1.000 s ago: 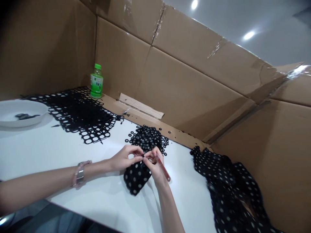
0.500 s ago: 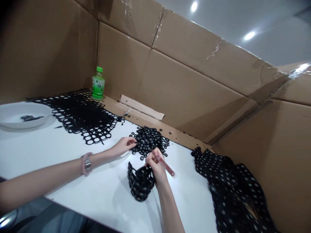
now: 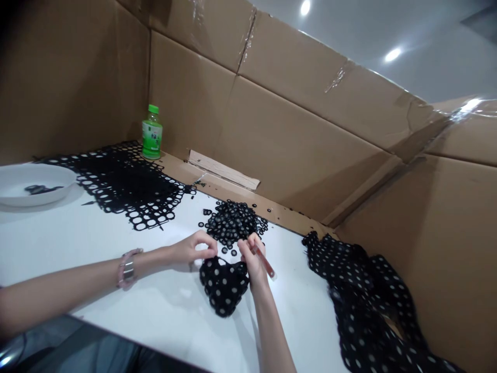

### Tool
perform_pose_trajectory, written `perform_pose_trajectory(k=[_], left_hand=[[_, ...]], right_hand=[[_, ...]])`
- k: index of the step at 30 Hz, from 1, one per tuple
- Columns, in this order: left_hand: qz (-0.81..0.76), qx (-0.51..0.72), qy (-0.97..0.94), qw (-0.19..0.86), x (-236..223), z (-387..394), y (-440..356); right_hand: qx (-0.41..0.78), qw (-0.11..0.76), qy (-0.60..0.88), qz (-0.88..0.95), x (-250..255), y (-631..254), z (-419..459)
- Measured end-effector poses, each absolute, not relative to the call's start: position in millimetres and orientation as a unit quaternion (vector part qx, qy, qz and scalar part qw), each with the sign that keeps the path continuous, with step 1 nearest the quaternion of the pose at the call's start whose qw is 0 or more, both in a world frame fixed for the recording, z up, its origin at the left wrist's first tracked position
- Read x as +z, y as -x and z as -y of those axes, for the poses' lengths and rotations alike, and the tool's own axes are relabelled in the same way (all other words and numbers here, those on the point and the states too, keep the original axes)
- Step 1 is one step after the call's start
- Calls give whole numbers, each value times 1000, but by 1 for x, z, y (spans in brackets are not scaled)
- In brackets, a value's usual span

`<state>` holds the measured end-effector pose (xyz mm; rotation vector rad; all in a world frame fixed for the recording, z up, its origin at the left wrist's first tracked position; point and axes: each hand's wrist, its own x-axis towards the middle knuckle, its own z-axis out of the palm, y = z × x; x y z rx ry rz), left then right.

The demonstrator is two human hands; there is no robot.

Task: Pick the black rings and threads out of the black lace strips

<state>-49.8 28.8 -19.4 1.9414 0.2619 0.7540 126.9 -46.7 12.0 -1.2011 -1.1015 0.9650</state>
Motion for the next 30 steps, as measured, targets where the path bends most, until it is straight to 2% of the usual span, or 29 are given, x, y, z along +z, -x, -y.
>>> perform_pose_trajectory(k=[5,9,15,21,27,30], left_hand=[[-197,360,-728,549,-23,-19,37],[-223,380,-695,568,-23,-11,30],[-259,405,-669,567,-20,-7,30],[-196,466,-760,409,-7,-7,38],[-229,395,-704,544,-8,-8,32],[-231,394,-689,562,-10,-7,29]], right_hand=[[425,480,479,599,30,-130,55],[413,422,520,617,36,-130,56],[424,443,501,611,31,-119,55],[413,523,465,583,26,-110,55],[416,539,456,573,20,-113,51],[424,538,461,564,19,-115,50]])
